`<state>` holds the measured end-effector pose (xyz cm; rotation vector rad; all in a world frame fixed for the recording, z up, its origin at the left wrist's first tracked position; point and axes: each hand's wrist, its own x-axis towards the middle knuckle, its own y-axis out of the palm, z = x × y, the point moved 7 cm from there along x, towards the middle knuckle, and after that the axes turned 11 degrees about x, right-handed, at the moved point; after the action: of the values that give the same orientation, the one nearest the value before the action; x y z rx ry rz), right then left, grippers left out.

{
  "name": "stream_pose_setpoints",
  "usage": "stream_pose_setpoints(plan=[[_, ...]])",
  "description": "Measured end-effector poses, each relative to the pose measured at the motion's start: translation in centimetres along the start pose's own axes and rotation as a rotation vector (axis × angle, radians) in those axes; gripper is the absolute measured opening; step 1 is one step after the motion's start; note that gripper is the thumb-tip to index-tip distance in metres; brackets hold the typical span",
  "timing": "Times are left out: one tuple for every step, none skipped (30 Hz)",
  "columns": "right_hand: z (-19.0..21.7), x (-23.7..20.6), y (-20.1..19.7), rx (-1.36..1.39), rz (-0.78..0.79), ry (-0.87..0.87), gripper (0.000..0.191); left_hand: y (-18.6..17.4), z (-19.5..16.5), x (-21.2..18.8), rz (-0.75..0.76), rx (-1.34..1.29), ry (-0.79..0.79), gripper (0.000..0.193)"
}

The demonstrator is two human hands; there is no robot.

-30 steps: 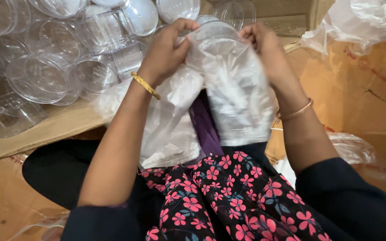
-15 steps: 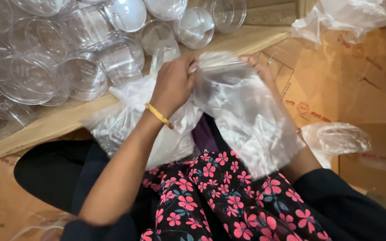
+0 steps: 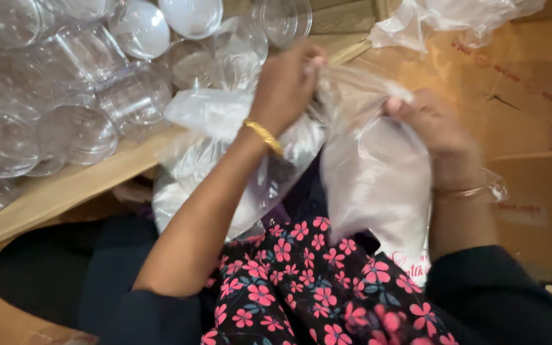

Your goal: The person sits on the floor in front of a large cardboard box filled with clear plastic containers. They open a plastic bag, place containers into it one at a time, and set filled bags aside, repeating the bagging cycle.

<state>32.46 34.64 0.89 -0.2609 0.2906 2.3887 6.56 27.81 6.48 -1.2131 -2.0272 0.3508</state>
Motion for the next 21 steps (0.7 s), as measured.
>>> stream_pose_setpoints(plan=[[0.9, 0.8, -3.1, -0.207, -0.048, 0.012, 0.058, -0.7, 1.1, 0.1, -0.003, -0.093, -0.035, 0.016], [1.1, 1.6, -7.1, -0.613, -0.226, 0.121, 0.056, -1.5, 2.3, 0.3, -0.005, -0.184, -0.068, 0.02], [1.9, 2.3, -11.2, -1.013, -0.409, 0.234, 0.056, -2.3, 3.6, 0.4, -0.003, -0.275, -0.104, 0.024], [4.4, 4.0, -12.2, -0.948, -0.349, -0.18, 0.047, -2.9, 5.3, 0.4, 0.004, -0.321, -0.204, 0.023], [6.7, 4.7, -13.0, -0.86, -0.277, -0.584, 0.041, -3.3, 6.9, 0.2, 0.013, -0.367, -0.305, 0.023], [7.1, 5.7, -15.9, -0.597, -0.336, -0.598, 0.035, -3.4, 8.3, -0.1, 0.026, -0.414, -0.406, 0.024], [7.4, 6.9, -18.6, -0.378, -0.412, -0.572, 0.03, -3.5, 8.9, -0.3, 0.042, -0.369, -0.407, 0.022], [7.8, 8.0, -20.9, -0.149, -0.49, -0.568, 0.026, -3.4, 9.4, -0.6, 0.054, -0.326, -0.406, 0.022], [7.7, 8.9, -22.8, 0.036, -0.589, -0.518, 0.022, -3.2, 9.7, -1.0, 0.069, -0.283, -0.408, 0.023], [7.0, 9.0, -23.9, 0.222, -0.686, -0.464, 0.02, -2.9, 9.8, -1.3, 0.092, -0.271, -0.387, 0.023], [7.1, 9.2, -23.4, 0.22, -0.596, -0.475, 0.02, -2.7, 9.7, -1.7, 0.118, -0.258, -0.368, 0.023], [6.5, 8.8, -23.0, 0.216, -0.506, -0.482, 0.02, -2.5, 9.7, -2.0, 0.145, -0.246, -0.351, 0.023], [5.2, 7.6, -22.6, 0.212, -0.419, -0.484, 0.021, -2.6, 9.7, -2.3, 0.141, -0.181, -0.346, 0.023], [3.5, 5.6, -22.1, -0.025, -0.44, -0.425, 0.023, -2.8, 9.7, -2.4, 0.141, -0.118, -0.343, 0.024], [1.6, 3.2, -21.4, -0.26, -0.457, -0.361, 0.026, -2.9, 9.6, -2.4, 0.144, -0.055, -0.335, 0.024], [-1.2, 0.3, -20.7, -0.402, -0.485, -0.256, 0.033, -3.1, 9.3, -2.2, 0.127, -0.068, -0.324, 0.026], [-3.8, -2.9, -20.0, -0.543, -0.508, -0.143, 0.045, -3.1, 9.0, -1.9, 0.112, -0.086, -0.315, 0.029], [-7.0, -6.7, -19.8, -0.568, -0.575, 0.115, 0.058, -3.1, 8.7, -1.6, 0.096, -0.105, -0.307, 0.034], [-10.1, -10.8, -19.0, -0.578, -0.635, 0.377, 0.071, -2.8, 7.8, -1.1, 0.1, -0.052, -0.242, 0.042], [-11.3, -13.7, -17.1, -0.76, -0.603, 0.42, 0.071, -2.5, 6.9, -0.6, 0.103, 0.003, -0.175, 0.051], [-12.1, -16.3, -15.0, -0.94, -0.561, 0.466, 0.07, -2.0, 5.9, -0.2, 0.105, 0.055, -0.109, 0.062]])
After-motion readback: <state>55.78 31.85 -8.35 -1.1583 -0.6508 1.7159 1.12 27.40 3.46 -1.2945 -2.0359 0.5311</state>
